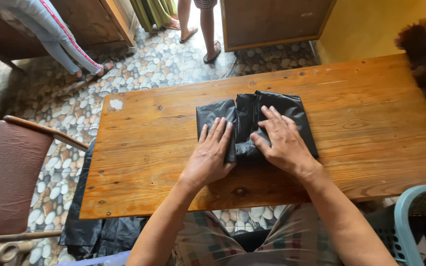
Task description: The person uses a feather duster to brush a large black plastic sheet on a wooden table. They then fold the sheet multiple times into a compact rectangular bundle, smoothing it with their hands.
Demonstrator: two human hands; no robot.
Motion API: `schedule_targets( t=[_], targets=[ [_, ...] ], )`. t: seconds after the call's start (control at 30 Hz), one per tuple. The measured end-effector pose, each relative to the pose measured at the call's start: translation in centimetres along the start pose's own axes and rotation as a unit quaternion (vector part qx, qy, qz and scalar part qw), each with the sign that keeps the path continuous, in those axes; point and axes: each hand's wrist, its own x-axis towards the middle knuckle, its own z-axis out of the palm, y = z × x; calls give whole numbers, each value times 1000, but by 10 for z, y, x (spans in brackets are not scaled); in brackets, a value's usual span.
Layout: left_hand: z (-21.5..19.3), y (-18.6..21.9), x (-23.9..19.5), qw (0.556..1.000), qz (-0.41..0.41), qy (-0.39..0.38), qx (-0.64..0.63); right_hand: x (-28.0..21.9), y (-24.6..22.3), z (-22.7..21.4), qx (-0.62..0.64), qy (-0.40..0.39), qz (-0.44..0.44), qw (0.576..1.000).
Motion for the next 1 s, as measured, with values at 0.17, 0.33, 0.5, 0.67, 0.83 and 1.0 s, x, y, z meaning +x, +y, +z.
schedule_targets(
  t=[0.17, 0.33, 0.5, 0.67, 0.83, 1.0],
  targets=[
    [5, -11, -5, 987, -9, 126, -99, 2, 15, 35, -123, 1, -41, 992],
    [13, -6, -3, 979, -10, 172, -114, 8, 0, 34, -121, -24, -60, 991],
    [19, 3, -1, 980, 0, 184, -79, 9, -8, 43, -155, -38, -72, 985],
    [19, 7, 0, 975, 7, 216, -52, 9, -3, 50, -163, -47, -76, 983],
    [15, 11, 2, 971, 10, 235, -51, 9, -6, 50, -163, -58, -70, 982],
    [24, 15, 5, 979, 20, 203, -13, 10, 3, 61, -179, -59, -86, 978]
  ],
)
